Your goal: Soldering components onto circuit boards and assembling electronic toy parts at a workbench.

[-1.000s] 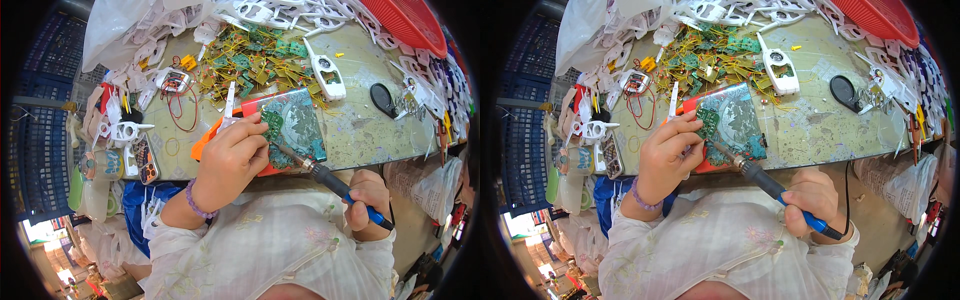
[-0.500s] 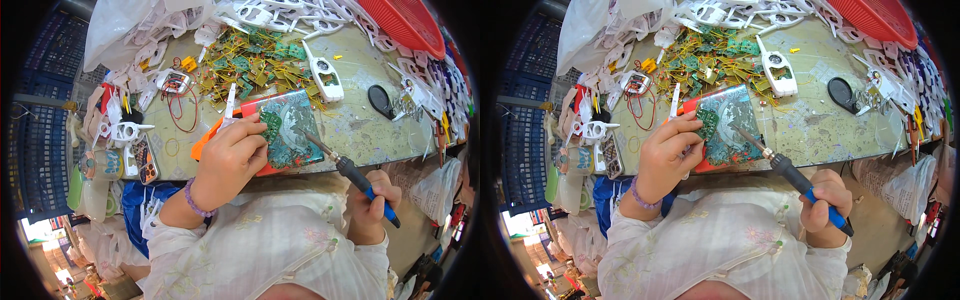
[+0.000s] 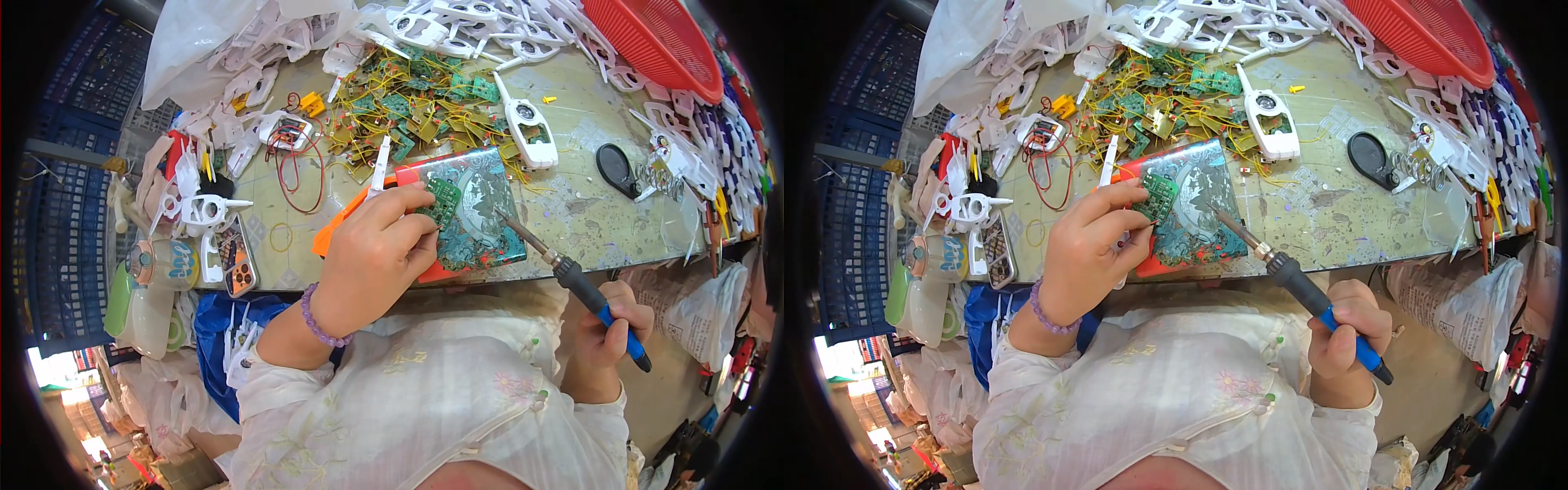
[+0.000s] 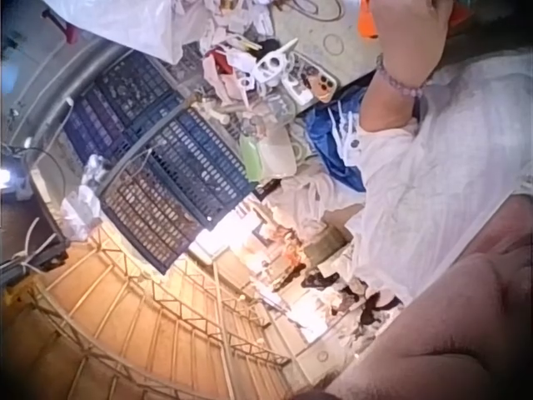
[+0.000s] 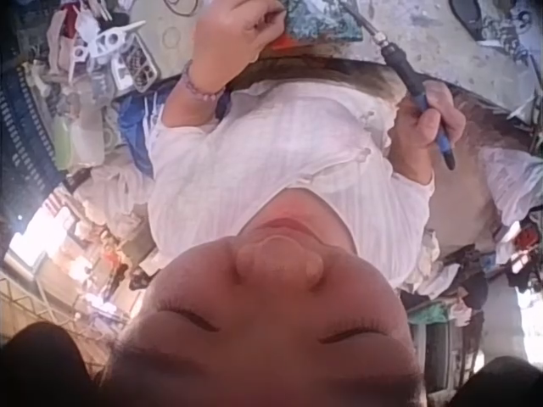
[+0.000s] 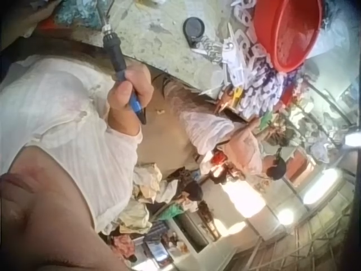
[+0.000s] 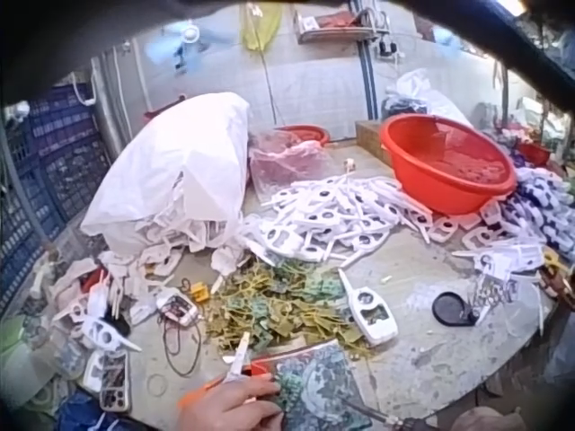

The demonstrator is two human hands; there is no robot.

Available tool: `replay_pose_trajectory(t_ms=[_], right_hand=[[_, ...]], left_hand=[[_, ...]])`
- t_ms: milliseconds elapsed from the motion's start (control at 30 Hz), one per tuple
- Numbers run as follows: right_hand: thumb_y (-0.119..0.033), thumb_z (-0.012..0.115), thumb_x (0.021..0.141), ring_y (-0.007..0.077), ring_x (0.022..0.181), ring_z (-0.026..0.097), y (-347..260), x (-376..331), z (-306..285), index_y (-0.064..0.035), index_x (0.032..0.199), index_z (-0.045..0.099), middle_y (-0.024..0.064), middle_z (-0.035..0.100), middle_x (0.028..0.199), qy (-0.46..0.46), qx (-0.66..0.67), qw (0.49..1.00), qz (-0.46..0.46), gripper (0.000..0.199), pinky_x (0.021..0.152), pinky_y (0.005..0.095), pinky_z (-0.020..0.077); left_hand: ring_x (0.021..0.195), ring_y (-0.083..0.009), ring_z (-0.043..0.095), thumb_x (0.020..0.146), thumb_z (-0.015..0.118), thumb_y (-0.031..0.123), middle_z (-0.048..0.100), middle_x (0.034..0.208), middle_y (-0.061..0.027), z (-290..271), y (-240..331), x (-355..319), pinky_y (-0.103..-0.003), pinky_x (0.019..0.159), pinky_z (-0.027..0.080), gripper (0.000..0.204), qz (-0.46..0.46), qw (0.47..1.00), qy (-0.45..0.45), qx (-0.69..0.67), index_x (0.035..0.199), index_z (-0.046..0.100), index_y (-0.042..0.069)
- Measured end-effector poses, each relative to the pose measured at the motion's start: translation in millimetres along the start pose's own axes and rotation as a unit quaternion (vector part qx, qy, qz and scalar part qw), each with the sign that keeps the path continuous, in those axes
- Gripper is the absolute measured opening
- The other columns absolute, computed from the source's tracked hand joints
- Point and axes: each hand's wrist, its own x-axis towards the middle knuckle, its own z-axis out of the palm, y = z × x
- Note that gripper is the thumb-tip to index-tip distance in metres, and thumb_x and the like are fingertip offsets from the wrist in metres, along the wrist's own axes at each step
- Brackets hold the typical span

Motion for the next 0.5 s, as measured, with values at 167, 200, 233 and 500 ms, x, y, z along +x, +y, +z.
replay_pose_trajectory(t_ms=[167, 200, 233, 500], right_hand=[[-0.027, 0.051, 0.092, 0.0141, 0.058, 0.043, 1, -3, 2, -0.0053, 0.091, 0.049, 0.0030, 0.050, 0.057, 0.010, 0.001, 1.000, 0.004, 0.021, 0.056, 0.0281, 0.0332], [-0.026, 0.051, 0.092, 0.0141, 0.058, 0.043, 3, -3, 2, -0.0053, 0.090, 0.049, 0.0030, 0.050, 0.057, 0.017, -0.001, 1.000, 0.006, 0.021, 0.056, 0.0280, 0.0334], [-0.026, 0.051, 0.092, 0.0141, 0.058, 0.043, 5, -3, 2, -0.0053, 0.090, 0.049, 0.0030, 0.050, 0.057, 0.012, 0.007, 1.000, 0.009, 0.021, 0.056, 0.0280, 0.0334], [-0.031, 0.050, 0.092, 0.0160, 0.058, 0.042, 17, -11, -22, -0.0051, 0.090, 0.048, 0.0056, 0.044, 0.055, 0.101, 0.031, 0.994, 0.018, 0.026, 0.058, 0.0291, 0.0341]], left_hand=[[0.087, -0.0251, 0.064, 0.067, 0.071, 0.003, 0.063, 0.093, -0.0076, -6, 0, -1, -0.035, 0.073, 0.052, 0.015, 0.002, 1.000, 0.009, 0.008, 0.078, 0.062, 0.003], [0.088, -0.0261, 0.064, 0.066, 0.073, 0.004, 0.064, 0.093, -0.0090, -11, 3, -2, -0.035, 0.073, 0.052, 0.016, -0.029, 1.000, -0.002, 0.002, 0.080, 0.064, 0.003], [0.088, -0.0271, 0.065, 0.066, 0.074, 0.005, 0.065, 0.093, -0.0105, -17, 3, -3, -0.035, 0.073, 0.052, 0.018, -0.062, 0.998, -0.013, -0.001, 0.081, 0.065, 0.003], [0.072, -0.0134, 0.060, 0.079, 0.068, 0.008, 0.064, 0.084, -0.0055, -118, -68, -47, -0.027, 0.063, 0.047, 0.011, -0.302, 0.950, 0.078, 0.001, 0.088, 0.067, 0.002]])
